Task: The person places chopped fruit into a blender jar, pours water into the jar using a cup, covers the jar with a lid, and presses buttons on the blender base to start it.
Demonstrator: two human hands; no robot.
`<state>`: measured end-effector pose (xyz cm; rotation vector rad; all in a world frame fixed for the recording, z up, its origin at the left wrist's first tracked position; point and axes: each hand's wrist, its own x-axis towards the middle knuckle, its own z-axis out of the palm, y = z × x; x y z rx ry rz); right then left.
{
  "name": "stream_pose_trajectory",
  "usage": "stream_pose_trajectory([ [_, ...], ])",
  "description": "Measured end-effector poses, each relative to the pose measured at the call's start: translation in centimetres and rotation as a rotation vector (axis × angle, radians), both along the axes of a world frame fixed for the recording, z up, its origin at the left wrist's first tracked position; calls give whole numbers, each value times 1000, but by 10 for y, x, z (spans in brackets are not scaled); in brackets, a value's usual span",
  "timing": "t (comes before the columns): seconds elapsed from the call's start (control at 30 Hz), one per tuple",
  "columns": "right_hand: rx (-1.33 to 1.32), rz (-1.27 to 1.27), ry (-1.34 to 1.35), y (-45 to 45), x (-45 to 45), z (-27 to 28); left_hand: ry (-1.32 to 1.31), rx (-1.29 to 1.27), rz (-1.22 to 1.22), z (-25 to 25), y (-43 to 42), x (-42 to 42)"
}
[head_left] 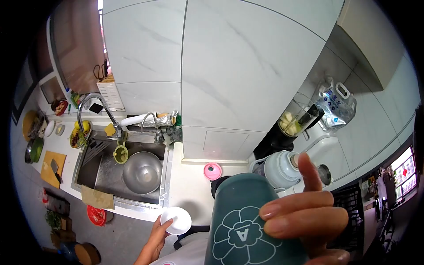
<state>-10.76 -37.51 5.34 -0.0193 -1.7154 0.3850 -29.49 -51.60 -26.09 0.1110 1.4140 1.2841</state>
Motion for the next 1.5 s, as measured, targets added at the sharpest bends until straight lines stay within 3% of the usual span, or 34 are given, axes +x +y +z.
stream_pose_trajectory([
  [0.03,-199,-54,8,-3,-1,2,0,0,-2,1,0,0],
  [0.07,59,51,22,19,-2,3,1,-9,-5,3,1,0],
  [0.13,317,152,34,33,-4,0,3,-18,-11,2,2,-1],
  [0.2,290,131,78,32,-6,-4,8,-43,-3,-5,2,-2],
  [0.27,265,89,102,30,-7,-7,26,5,10,-52,-8,-5],
  [0.33,248,53,110,22,3,-3,44,53,22,-68,-12,-6],
  [0.37,-16,-17,-64,12,20,8,39,65,18,-73,-14,-8],
  [0.43,-280,-87,-238,9,32,12,34,77,13,-47,-6,-6],
  [0.53,-242,-87,-208,14,26,8,13,-59,28,-10,5,-4],
  [0.63,94,-23,-187,13,13,5,7,-63,16,-10,6,-6],
  [0.83,67,11,-97,14,16,-5,4,-37,39,-13,8,-9],
  [1.03,-277,-65,-368,25,34,11,105,-59,16,7,20,-18],
  [1.17,-372,81,-697,33,36,25,2,7,116,-7,25,-29],
  [1.3,-325,179,-346,53,17,-50,-44,48,172,-8,34,-37],
  [1.33,-439,214,-294,54,15,-64,-43,65,188,-7,37,-38],
  [1.4,-552,249,-241,55,13,-91,-20,89,196,-4,44,-40],
  [1.5,-527,200,-426,53,14,-129,53,88,174,-5,56,-43],
])
